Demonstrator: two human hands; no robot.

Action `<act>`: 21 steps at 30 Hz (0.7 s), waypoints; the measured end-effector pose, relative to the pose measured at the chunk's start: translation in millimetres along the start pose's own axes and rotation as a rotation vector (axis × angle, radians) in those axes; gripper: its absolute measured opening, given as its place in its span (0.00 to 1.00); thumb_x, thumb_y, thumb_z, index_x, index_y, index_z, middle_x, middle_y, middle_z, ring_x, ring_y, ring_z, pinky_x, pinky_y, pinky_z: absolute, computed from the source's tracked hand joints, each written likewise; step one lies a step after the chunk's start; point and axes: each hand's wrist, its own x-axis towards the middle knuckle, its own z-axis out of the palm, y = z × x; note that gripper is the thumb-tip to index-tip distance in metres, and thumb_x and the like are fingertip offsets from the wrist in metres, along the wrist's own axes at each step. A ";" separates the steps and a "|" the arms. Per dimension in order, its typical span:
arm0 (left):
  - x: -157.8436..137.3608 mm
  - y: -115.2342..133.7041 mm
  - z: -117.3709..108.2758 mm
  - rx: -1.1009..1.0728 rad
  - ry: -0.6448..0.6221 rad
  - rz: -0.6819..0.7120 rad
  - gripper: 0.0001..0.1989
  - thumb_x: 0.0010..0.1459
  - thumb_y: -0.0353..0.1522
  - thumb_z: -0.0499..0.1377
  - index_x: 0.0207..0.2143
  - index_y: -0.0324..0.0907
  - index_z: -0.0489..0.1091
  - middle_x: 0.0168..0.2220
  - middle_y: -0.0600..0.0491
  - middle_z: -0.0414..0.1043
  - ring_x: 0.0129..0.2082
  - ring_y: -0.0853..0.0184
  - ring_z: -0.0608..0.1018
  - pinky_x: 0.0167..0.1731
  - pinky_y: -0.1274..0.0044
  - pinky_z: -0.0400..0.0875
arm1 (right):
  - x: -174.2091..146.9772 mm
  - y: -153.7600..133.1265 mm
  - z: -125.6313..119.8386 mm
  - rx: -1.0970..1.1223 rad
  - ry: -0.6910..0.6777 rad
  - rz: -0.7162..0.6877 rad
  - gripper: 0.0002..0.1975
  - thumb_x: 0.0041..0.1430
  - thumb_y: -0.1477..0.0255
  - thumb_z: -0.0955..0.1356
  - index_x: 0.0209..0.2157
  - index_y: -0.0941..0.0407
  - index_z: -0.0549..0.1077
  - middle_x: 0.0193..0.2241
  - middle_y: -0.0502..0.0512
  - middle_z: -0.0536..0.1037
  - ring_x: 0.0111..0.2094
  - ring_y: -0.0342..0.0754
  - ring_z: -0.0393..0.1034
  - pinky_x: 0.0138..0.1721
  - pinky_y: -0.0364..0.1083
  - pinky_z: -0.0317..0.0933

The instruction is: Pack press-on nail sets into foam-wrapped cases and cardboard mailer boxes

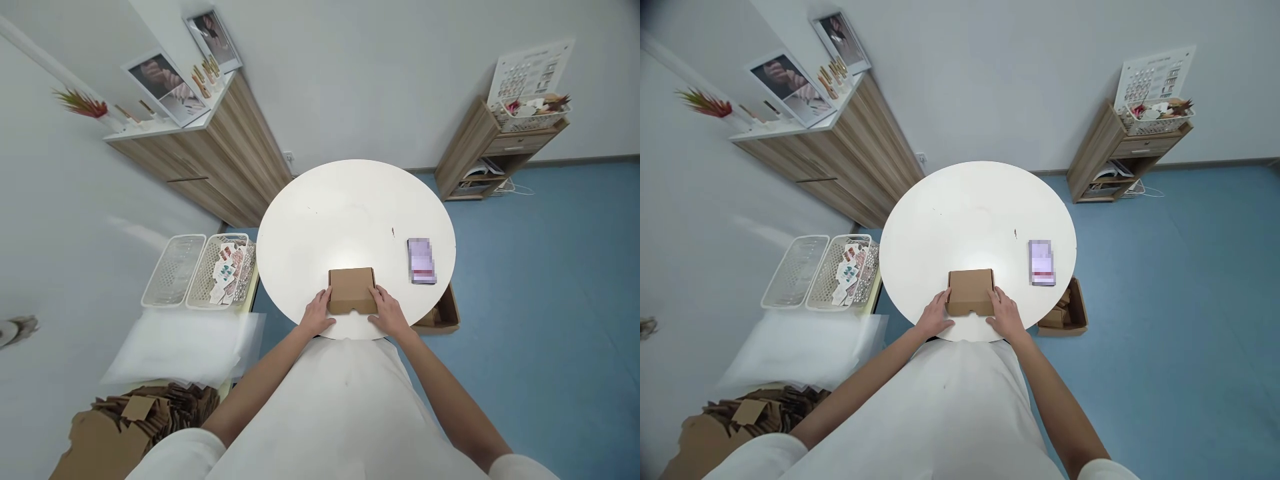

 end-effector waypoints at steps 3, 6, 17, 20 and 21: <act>4.1 0.2 4.3 -0.114 0.099 0.043 0.39 0.47 0.30 0.56 0.60 0.43 0.40 0.54 0.44 0.56 0.52 0.58 0.62 0.48 0.68 0.59 | 2.9 -1.1 2.3 0.030 0.023 -0.030 0.34 0.47 0.77 0.63 0.57 0.53 0.49 0.52 0.60 0.57 0.50 0.53 0.58 0.46 0.50 0.56; 5.3 2.0 -1.3 -0.220 0.214 0.080 0.34 0.49 0.29 0.53 0.58 0.41 0.45 0.52 0.45 0.60 0.49 0.60 0.66 0.46 0.69 0.62 | 6.4 -7.0 -5.7 0.106 0.044 -0.051 0.31 0.49 0.77 0.61 0.56 0.53 0.51 0.48 0.58 0.61 0.44 0.49 0.62 0.40 0.46 0.60; 26.4 13.9 -45.5 -0.280 0.227 -0.039 0.15 0.56 0.37 0.48 0.44 0.44 0.66 0.35 0.52 0.69 0.31 0.69 0.72 0.35 0.75 0.67 | 48.4 -27.8 -62.7 0.124 0.002 0.101 0.15 0.58 0.67 0.57 0.43 0.55 0.67 0.34 0.55 0.71 0.35 0.47 0.65 0.35 0.44 0.57; 31.5 18.7 -45.5 -0.147 0.332 -0.059 0.16 0.56 0.37 0.50 0.46 0.42 0.65 0.36 0.50 0.65 0.31 0.68 0.71 0.34 0.75 0.67 | 51.4 -33.8 -67.2 0.026 0.036 0.073 0.16 0.59 0.66 0.57 0.46 0.55 0.66 0.37 0.58 0.68 0.40 0.49 0.63 0.36 0.44 0.56; 31.7 20.2 -45.0 -0.106 0.362 -0.064 0.17 0.55 0.37 0.51 0.46 0.42 0.64 0.36 0.49 0.64 0.32 0.68 0.70 0.33 0.75 0.67 | 51.1 -35.9 -68.0 -0.017 0.049 0.062 0.16 0.59 0.66 0.57 0.47 0.55 0.65 0.38 0.59 0.68 0.41 0.50 0.63 0.36 0.44 0.56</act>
